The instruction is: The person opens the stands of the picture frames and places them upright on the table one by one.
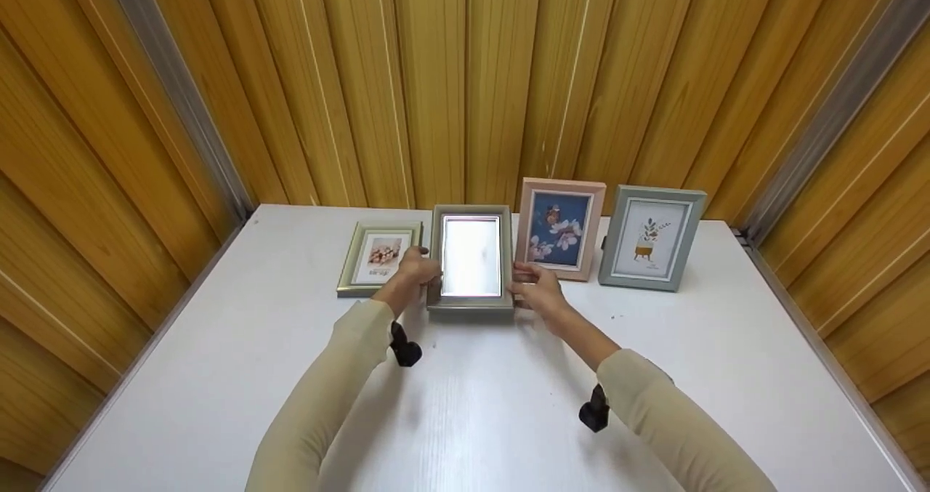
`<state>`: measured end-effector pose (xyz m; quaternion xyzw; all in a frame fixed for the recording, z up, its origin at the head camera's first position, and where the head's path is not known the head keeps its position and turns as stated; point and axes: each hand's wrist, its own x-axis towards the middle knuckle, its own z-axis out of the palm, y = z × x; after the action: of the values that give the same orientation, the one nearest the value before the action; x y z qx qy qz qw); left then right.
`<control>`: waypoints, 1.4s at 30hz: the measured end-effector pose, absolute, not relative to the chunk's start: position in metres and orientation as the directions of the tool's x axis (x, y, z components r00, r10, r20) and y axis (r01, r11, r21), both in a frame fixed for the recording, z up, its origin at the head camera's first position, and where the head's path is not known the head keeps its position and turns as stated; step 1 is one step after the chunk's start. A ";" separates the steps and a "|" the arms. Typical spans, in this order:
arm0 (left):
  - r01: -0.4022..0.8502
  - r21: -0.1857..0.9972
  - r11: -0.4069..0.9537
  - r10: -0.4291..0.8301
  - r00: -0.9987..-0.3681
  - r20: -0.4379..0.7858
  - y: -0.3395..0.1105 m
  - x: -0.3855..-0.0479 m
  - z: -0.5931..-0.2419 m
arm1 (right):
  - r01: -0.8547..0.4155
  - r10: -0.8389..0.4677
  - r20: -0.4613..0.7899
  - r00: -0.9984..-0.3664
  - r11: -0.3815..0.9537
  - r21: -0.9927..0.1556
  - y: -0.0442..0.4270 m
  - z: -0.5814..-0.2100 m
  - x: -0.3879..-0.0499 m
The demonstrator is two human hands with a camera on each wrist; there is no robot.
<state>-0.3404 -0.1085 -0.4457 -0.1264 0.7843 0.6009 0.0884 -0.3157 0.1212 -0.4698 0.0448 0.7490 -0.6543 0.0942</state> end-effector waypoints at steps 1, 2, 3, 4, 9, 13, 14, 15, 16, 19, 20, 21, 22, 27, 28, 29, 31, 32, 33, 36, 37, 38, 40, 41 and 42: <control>-0.296 0.923 0.247 -0.095 -0.955 -0.281 -0.109 -0.341 -0.445 | 0.184 -0.066 -0.195 -0.979 0.137 -0.973 0.121 -0.468 -0.315; -0.287 0.926 0.244 -0.094 -0.958 -0.272 -0.109 -0.341 -0.443 | 0.179 -0.070 -0.190 -0.979 0.135 -0.975 0.121 -0.466 -0.315; -0.279 0.928 0.247 -0.093 -0.960 -0.264 -0.109 -0.340 -0.442 | 0.172 -0.074 -0.183 -0.980 0.134 -0.976 0.121 -0.464 -0.315; -0.273 0.932 0.239 -0.089 -0.962 -0.259 -0.109 -0.340 -0.441 | 0.167 -0.076 -0.178 -0.981 0.137 -0.976 0.121 -0.462 -0.315; -0.242 0.945 0.219 -0.066 -0.970 -0.233 -0.106 -0.335 -0.432 | 0.146 -0.065 -0.156 -0.986 0.141 -0.979 0.125 -0.451 -0.315; -0.201 0.959 0.200 -0.050 -0.979 -0.195 -0.103 -0.331 -0.424 | 0.126 -0.059 -0.135 -0.989 0.140 -0.982 0.130 -0.444 -0.315; -0.193 0.961 0.197 -0.043 -0.981 -0.188 -0.102 -0.330 -0.422 | 0.119 -0.061 -0.129 -0.990 0.145 -0.982 0.132 -0.442 -0.314; -0.182 0.965 0.191 -0.037 -0.983 -0.178 -0.101 -0.328 -0.420 | 0.112 -0.060 -0.122 -0.991 0.148 -0.983 0.134 -0.440 -0.314; -0.175 0.967 0.185 -0.031 -0.985 -0.172 -0.100 -0.327 -0.418 | 0.102 -0.063 -0.112 -0.992 0.153 -0.983 0.136 -0.438 -0.314; -0.155 0.971 0.181 -0.011 -0.988 -0.156 -0.098 -0.326 -0.413 | 0.075 -0.062 -0.087 -0.994 0.176 -0.982 0.142 -0.431 -0.312; -0.147 0.972 0.182 -0.005 -0.989 -0.149 -0.096 -0.325 -0.411 | 0.067 -0.060 -0.080 -0.995 0.183 -0.981 0.145 -0.429 -0.311; -0.138 0.973 0.184 0.001 -0.990 -0.141 -0.095 -0.325 -0.410 | 0.060 -0.056 -0.072 -0.996 0.190 -0.980 0.148 -0.426 -0.310; -0.127 0.975 0.185 0.006 -0.991 -0.130 -0.093 -0.326 -0.408 | 0.053 -0.054 -0.065 -0.996 0.195 -0.979 0.150 -0.424 -0.309; -0.063 0.983 0.170 0.038 -0.997 -0.070 -0.082 -0.322 -0.404 | 0.030 -0.034 -0.038 -0.999 0.214 -0.976 0.165 -0.417 -0.306; -0.052 0.985 0.164 0.047 -0.997 -0.060 -0.080 -0.320 -0.404 | 0.028 -0.027 -0.035 -0.999 0.216 -0.976 0.169 -0.417 -0.305; -0.042 0.987 0.158 0.059 -0.997 -0.052 -0.078 -0.319 -0.403 | 0.029 -0.018 -0.034 -0.999 0.218 -0.975 0.172 -0.416 -0.304; -0.031 0.988 0.150 0.080 -0.996 -0.043 -0.073 -0.315 -0.402 | 0.030 0.003 -0.030 -1.000 0.215 -0.976 0.176 -0.415 -0.304; -0.025 0.989 0.144 0.090 -0.995 -0.038 -0.071 -0.315 -0.402 | 0.030 0.013 -0.028 -1.000 0.213 -0.977 0.178 -0.415 -0.304; -0.022 0.990 0.137 0.095 -0.995 -0.035 -0.069 -0.313 -0.401 | 0.033 0.021 -0.029 -0.999 0.209 -0.977 0.180 -0.415 -0.303; -0.011 0.992 0.125 0.104 -0.994 -0.025 -0.064 -0.312 -0.399 | 0.043 0.041 -0.036 -0.999 0.195 -0.980 0.183 -0.416 -0.303; -0.009 0.993 0.121 0.108 -0.994 -0.022 -0.063 -0.311 -0.399 | 0.044 0.043 -0.037 -0.998 0.195 -0.980 0.184 -0.416 -0.303; -0.010 0.993 0.119 0.113 -0.993 -0.024 -0.062 -0.311 -0.398 | 0.051 0.046 -0.043 -0.998 0.194 -0.980 0.186 -0.416 -0.302; -0.007 0.992 0.123 0.121 -0.992 -0.022 -0.062 -0.311 -0.398 | 0.056 0.046 -0.048 -0.998 0.202 -0.978 0.187 -0.417 -0.302; -0.006 0.992 0.126 0.126 -0.992 -0.022 -0.062 -0.311 -0.398 | 0.056 0.045 -0.048 -0.998 0.208 -0.976 0.189 -0.417 -0.302; -0.008 0.992 0.126 0.131 -0.991 -0.024 -0.062 -0.310 -0.398 | 0.055 0.044 -0.046 -0.998 0.218 -0.975 0.190 -0.417 -0.302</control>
<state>-0.3105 -0.0615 -0.3981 0.0412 0.7484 0.6598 0.0526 -0.3018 0.1900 -0.4168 0.0318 0.7802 -0.6247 0.0042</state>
